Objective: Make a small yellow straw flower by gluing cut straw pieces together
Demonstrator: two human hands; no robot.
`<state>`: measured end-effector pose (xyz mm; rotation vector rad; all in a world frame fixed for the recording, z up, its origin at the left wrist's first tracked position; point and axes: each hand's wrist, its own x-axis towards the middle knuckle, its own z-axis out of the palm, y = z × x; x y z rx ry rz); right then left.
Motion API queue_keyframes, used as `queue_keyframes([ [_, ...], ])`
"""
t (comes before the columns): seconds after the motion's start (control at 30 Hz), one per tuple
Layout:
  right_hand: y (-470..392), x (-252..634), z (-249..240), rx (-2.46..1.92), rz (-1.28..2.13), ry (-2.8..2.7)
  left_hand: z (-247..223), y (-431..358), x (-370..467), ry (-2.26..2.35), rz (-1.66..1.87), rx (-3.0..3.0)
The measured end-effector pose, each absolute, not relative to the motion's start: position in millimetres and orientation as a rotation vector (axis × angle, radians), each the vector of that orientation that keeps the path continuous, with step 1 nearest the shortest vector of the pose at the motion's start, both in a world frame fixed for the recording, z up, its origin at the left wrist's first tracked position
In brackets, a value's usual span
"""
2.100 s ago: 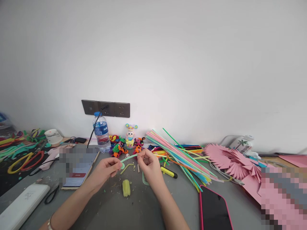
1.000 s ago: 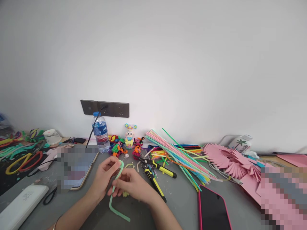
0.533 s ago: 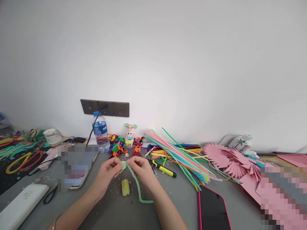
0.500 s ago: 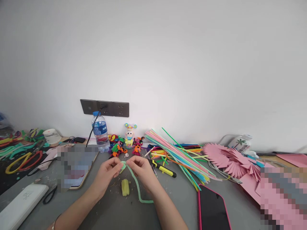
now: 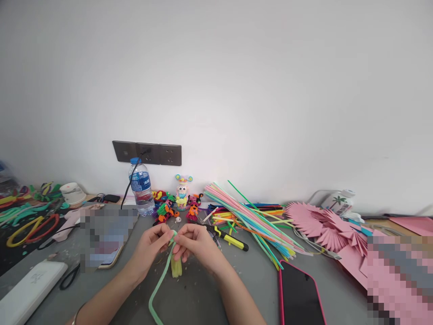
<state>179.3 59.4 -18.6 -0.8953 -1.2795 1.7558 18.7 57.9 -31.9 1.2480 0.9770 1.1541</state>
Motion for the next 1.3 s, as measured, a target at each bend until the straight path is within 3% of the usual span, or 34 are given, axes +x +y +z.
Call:
queue_keyframes([
  [0.4, 65.5, 184.4, -18.0, -0.777, 1.615, -0.967, -34.6, 61.6, 15.8, 0.857, 1.022, 1.406],
  [0.8, 62.8, 182.7, -19.6, -0.767, 1.636, -1.200, -27.8, 61.0, 12.1, 0.899, 1.302, 1.125],
  [1.3, 62.6, 185.8, -20.7, -0.887, 1.607, -1.451, -29.1, 65.7, 7.9, 1.013, 1.166, 1.260],
])
